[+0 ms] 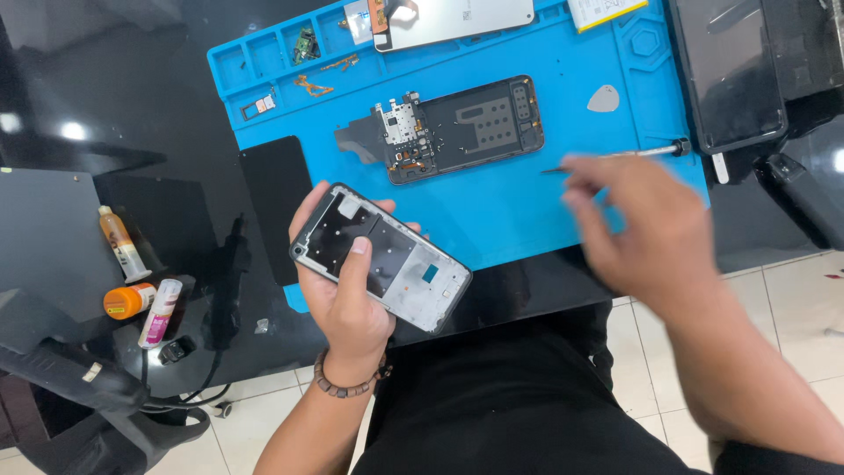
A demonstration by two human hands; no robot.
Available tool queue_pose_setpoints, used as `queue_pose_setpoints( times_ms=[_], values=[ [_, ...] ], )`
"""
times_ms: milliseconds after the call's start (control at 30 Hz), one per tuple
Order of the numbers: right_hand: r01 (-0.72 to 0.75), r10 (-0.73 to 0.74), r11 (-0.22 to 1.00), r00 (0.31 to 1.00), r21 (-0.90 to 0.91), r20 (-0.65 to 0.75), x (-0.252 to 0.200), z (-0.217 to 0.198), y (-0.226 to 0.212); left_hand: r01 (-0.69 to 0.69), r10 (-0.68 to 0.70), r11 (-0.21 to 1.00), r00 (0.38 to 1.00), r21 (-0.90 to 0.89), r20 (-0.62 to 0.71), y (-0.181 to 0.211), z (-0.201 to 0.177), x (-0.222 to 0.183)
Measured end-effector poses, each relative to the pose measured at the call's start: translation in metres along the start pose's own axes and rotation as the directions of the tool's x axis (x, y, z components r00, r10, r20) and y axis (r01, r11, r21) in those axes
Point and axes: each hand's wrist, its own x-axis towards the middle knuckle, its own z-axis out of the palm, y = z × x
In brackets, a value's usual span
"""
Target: The person handles a disassembled smartphone, connecting a ribbon cable to the internal components. They then use a metal prying tool to separate the screen assembly from the phone's frame and remove a small internal part.
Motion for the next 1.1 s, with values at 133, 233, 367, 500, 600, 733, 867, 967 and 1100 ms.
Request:
queue_pose_setpoints(
  times_ms=[133,233,367,500,600,733,867,967,1100],
  values=[
    [0.055,-0.053,0.901,0.998,-0.431,0.017,0.013,-0.029,0.063,0.027,-0.022,0.998,0.996,-0.053,0.083,-0.009,0.0,0.005],
    [0.118,-0.044,0.833,0.988,-0.541,0.148,0.027,-0.02,0.104,-0.002,0.006,0.999,0.995,-0.04,0.097,-0.012,0.003,0.004],
    [0.087,0.011,0.903,0.974,-0.421,0.226,0.029,0.0,0.159,-0.017,0.023,0.997,0.996,-0.072,0.091,-0.016,0.004,0.0],
    [0.037,0.126,0.873,0.946,-0.486,0.299,0.038,-0.016,0.146,-0.01,0.019,0.997,0.992,-0.073,0.121,-0.017,-0.002,-0.006],
    [0.049,0.087,0.863,0.966,-0.503,0.244,0.02,-0.048,0.123,-0.03,0.032,0.999,0.995,-0.018,0.098,-0.016,0.002,-0.004],
    [-0.242,0.249,0.948,0.968,-0.208,0.011,-0.03,-0.078,0.099,-0.033,0.031,0.997,0.999,0.067,0.027,-0.018,0.005,-0.004],
    [-0.298,0.378,0.677,0.925,-0.672,-0.03,-0.064,-0.068,0.063,-0.038,0.037,0.993,0.999,0.11,0.014,-0.019,0.007,-0.003],
    [-0.326,0.296,0.708,0.942,-0.626,-0.157,-0.078,-0.045,0.072,-0.037,0.036,0.99,0.999,0.136,0.011,-0.02,0.011,-0.003],
    [-0.326,0.244,0.761,0.945,-0.561,-0.218,-0.074,-0.034,0.08,-0.046,0.043,0.985,0.999,0.165,0.022,-0.02,0.012,-0.003]
  ],
)
